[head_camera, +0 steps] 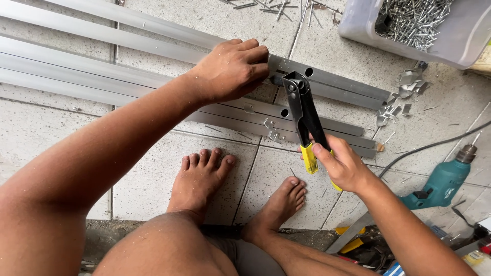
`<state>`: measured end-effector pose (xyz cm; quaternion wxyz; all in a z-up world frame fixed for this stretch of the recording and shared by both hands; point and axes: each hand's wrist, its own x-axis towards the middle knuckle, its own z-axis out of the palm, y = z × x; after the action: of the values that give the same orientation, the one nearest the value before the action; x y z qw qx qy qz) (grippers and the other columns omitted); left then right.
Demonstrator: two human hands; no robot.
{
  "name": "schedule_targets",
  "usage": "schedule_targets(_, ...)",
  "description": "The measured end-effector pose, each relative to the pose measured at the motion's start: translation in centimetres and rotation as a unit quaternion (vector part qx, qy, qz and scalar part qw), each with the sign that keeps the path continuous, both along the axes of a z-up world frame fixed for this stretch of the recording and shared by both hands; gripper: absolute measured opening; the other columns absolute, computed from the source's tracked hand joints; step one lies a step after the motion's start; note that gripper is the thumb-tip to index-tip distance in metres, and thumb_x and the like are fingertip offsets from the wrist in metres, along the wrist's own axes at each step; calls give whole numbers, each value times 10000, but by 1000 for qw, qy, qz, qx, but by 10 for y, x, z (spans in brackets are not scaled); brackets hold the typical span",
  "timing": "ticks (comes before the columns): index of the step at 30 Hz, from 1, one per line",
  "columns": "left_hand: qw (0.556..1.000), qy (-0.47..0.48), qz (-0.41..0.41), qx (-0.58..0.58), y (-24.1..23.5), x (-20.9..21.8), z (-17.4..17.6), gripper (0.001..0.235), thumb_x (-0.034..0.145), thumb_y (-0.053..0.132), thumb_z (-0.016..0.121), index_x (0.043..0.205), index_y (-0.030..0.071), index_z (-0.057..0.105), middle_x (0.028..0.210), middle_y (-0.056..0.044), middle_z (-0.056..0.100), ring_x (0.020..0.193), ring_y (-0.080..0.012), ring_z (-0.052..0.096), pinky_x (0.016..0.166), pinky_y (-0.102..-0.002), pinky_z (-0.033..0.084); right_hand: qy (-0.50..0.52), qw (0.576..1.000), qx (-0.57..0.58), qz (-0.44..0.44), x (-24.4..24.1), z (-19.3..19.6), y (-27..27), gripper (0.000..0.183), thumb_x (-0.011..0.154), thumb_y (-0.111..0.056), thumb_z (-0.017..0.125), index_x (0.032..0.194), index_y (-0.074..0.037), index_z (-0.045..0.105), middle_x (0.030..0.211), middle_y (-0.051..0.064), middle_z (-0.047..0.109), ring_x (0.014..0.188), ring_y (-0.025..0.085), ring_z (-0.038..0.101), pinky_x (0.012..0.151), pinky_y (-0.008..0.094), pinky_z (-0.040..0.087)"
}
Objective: Drilling holes and using a manual rivet gun to join aluminum profiles together on a workshop floor.
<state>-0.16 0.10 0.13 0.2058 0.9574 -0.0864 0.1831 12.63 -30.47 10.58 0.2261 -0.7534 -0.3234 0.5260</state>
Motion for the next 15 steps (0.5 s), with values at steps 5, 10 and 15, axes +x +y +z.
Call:
schedule_targets(5,1000,-9,-1,-27,0,-1,-5,221,1003,262,672,830,127,648,956,-30,598,862,-190,549,687,-329,489,-57,995,-78,22,4,7,8,433,1020,-328,352,967,-36,666,611,37,618,511,161,518,488,324,397)
schedule_targets(10,998,-32,-3,-55,0,-2,-5,175,965,225,709,832,119,667,928,-23,599,850,-191,559,696,-325,492,-90,974,-180,101,12,31,39,586,986,-540,252,860,-94,611,616,57,625,525,203,571,504,370,436)
schedule_targets(15,997,-47,-3,-57,0,-2,-7,130,971,231,707,894,126,711,937,-6,616,845,-179,563,712,-316,492,-122,955,-249,101,14,51,68,536,1022,-476,365,768,-65,597,589,80,630,508,213,582,507,374,435)
